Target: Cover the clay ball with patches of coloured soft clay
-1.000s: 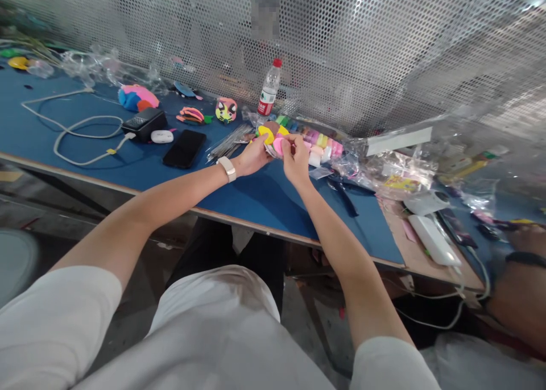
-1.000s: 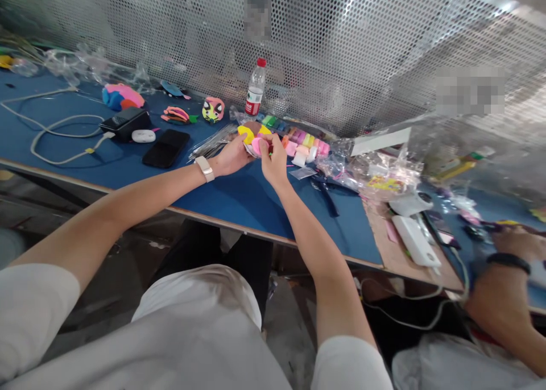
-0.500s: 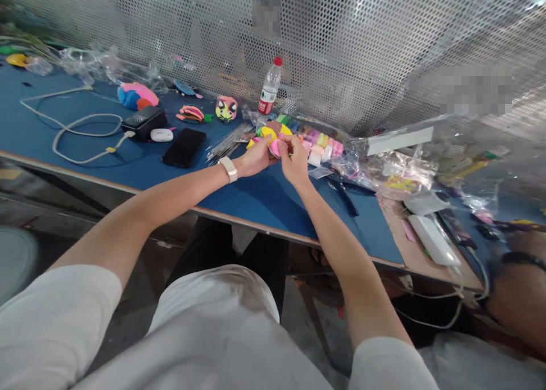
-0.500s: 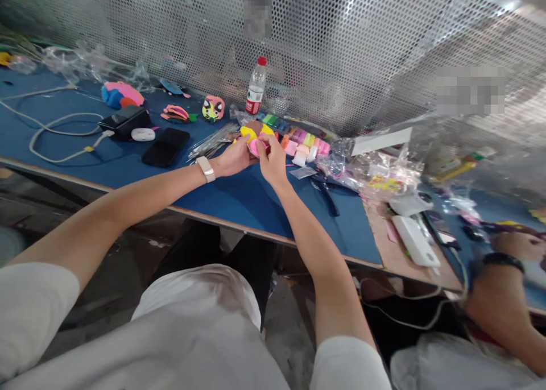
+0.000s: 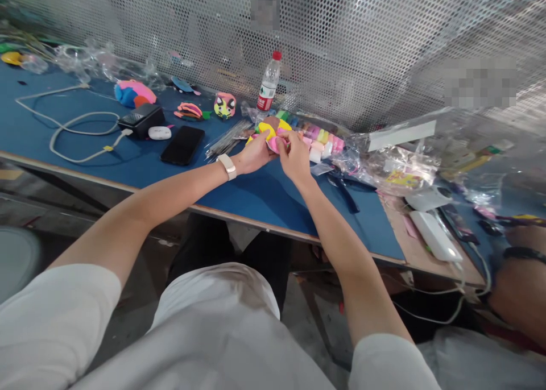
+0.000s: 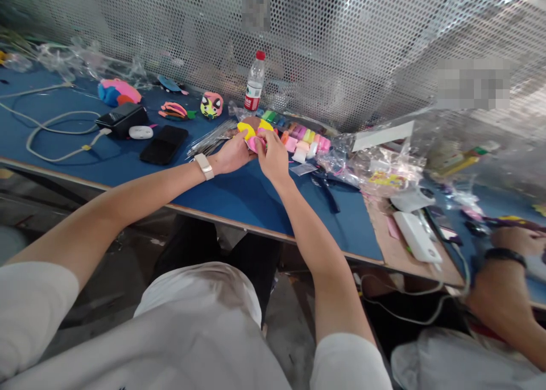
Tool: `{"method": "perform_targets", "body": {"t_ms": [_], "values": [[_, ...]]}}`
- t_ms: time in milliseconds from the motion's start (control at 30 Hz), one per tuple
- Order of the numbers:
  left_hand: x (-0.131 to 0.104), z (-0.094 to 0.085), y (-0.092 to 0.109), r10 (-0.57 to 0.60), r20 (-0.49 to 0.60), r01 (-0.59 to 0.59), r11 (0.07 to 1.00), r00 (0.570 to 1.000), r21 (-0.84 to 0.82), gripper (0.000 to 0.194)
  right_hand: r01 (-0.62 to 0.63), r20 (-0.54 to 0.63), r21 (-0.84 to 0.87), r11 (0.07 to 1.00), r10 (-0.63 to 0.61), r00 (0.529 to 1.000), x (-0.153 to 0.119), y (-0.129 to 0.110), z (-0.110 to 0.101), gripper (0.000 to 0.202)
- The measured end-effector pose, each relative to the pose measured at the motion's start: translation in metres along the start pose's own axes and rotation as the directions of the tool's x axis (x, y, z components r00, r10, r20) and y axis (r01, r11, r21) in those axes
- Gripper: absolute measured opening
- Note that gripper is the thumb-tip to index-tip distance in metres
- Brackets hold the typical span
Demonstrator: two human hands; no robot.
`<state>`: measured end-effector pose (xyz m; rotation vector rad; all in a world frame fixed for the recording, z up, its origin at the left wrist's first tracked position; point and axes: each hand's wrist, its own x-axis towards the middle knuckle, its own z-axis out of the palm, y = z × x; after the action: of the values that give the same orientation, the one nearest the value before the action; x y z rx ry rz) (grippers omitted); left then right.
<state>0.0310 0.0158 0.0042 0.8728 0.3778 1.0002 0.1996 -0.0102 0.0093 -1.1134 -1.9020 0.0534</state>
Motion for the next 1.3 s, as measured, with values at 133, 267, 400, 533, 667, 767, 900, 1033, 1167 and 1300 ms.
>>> {"method": "perform_targets", "body": {"t_ms": [133, 267, 400, 533, 667, 767, 900, 1033, 1167, 1300], "values": [[-0.001, -0.002, -0.004, 0.062, 0.023, -0.062, 0.998, 0.998, -0.016, 0.034, -0.009, 0.018, -0.018, 1.0, 0.01, 1.0, 0.001, -0.001, -0.003, 0.055], [-0.004, 0.0, -0.007, 0.082, 0.017, -0.081, 0.996, 0.997, -0.037, 0.03, 0.01, 0.002, -0.006, 1.0, -0.01, 1.0, 0.002, -0.001, -0.005, 0.05], [-0.008, 0.006, -0.004, 0.078, -0.012, -0.078, 0.997, 0.997, -0.023, 0.037, 0.006, 0.009, 0.012, 1.0, -0.006, 1.0, 0.002, 0.0, -0.007, 0.05], [-0.009, 0.008, 0.001, 0.077, -0.056, -0.08, 0.996, 0.995, -0.041, 0.036, 0.037, 0.029, -0.01, 0.999, -0.037, 0.999, 0.002, -0.001, -0.012, 0.058], [-0.005, 0.001, 0.003, 0.107, -0.102, -0.11, 0.993, 0.989, -0.03, 0.028, 0.164, 0.057, -0.074, 0.984, -0.16, 0.985, 0.004, 0.002, -0.018, 0.057], [-0.002, -0.004, 0.004, 0.105, -0.08, -0.107, 0.994, 0.991, -0.019, 0.024, 0.172, 0.086, -0.087, 0.981, -0.164, 0.983, 0.006, 0.006, -0.02, 0.042], [-0.004, -0.004, 0.004, 0.097, -0.089, -0.098, 0.995, 0.991, -0.006, 0.023, 0.174, 0.08, -0.063, 0.983, -0.169, 0.982, 0.007, 0.011, -0.02, 0.038], [-0.007, -0.001, 0.007, 0.059, -0.112, -0.054, 0.997, 0.992, 0.049, 0.015, 0.173, 0.079, -0.042, 0.984, -0.17, 0.982, 0.008, 0.017, -0.021, 0.036], [-0.008, 0.0, 0.009, 0.053, -0.082, -0.046, 0.995, 0.995, 0.086, 0.009, 0.128, 0.087, -0.043, 0.991, -0.124, 0.988, 0.01, 0.021, -0.025, 0.036], [-0.005, -0.002, 0.004, 0.05, -0.068, -0.043, 0.994, 0.996, 0.103, 0.011, 0.143, 0.102, -0.075, 0.987, -0.135, 0.986, 0.009, 0.02, -0.027, 0.034]]}}
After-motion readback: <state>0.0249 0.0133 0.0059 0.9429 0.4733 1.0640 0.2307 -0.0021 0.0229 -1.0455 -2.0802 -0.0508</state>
